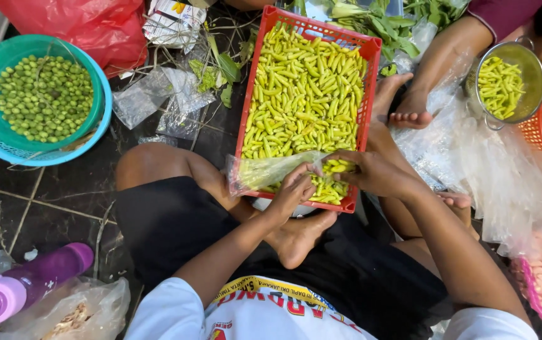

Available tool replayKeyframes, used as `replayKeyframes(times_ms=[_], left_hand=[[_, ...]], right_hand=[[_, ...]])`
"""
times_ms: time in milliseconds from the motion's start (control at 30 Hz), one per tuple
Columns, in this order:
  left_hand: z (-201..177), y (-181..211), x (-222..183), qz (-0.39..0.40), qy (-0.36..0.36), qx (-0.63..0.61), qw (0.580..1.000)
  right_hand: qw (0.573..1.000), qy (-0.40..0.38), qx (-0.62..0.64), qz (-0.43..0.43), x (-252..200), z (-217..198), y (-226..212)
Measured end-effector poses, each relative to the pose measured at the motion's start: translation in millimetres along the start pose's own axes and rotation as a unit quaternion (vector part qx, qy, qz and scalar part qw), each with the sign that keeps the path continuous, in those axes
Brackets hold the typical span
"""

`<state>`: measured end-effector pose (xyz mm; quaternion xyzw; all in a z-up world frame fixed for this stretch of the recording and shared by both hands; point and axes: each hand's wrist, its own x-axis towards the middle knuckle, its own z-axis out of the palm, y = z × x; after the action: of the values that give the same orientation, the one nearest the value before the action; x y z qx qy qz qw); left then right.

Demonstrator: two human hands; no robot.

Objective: Workers are sitting on the floor sorting and bagging green chilies from a crate into small plastic bags.

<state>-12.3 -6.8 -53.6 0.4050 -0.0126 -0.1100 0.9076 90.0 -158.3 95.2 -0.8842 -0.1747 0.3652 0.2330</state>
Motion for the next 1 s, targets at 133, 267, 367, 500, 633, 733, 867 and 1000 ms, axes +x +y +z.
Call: replayKeyframes(times_ms=[133,267,367,500,633,733,867,1000], left_hand=[[0.4,-4.2,-3.0,0.004,-0.010,0.007,1.000],[5.3,10.2,-8.7,0.011,-0.003,-0.012,1.000],[0.8,6.5,-11.2,0.024,-0.012,-0.009,1.000],[-2.3,11.9,-14.6,0.027,-0.007,-0.016,0.999],[-4.2,8.1,-16.0,0.025,-0.007,-0.034,0.999],[-6.6,-6.9,-14.7,0.029,-0.028,-0.026,0.999],[-4.4,-4.3,-17.9,0.033,-0.058,0.005,0.998],[-8.2,4.6,-19.4,0.043,-0.037,-0.025,0.998]], right_hand=[[0.996,0.048,-0.081,-0.004,3.5,16.0,28.1],[0.991,0.067,-0.104,-0.040,4.5,23.4,24.9],[0.989,0.045,-0.133,-0.046,0.7,19.5,10.4],[0.995,0.029,-0.065,-0.072,-11.0,4.2,-8.6],[0.997,0.006,0.022,-0.071,-24.2,-3.8,-27.8],[0.982,0.069,-0.116,-0.135,-3.5,19.9,-4.7],[0.961,0.080,-0.238,-0.114,15.9,46.4,24.5],[0.984,0.036,-0.149,-0.087,8.2,27.8,-4.2]])
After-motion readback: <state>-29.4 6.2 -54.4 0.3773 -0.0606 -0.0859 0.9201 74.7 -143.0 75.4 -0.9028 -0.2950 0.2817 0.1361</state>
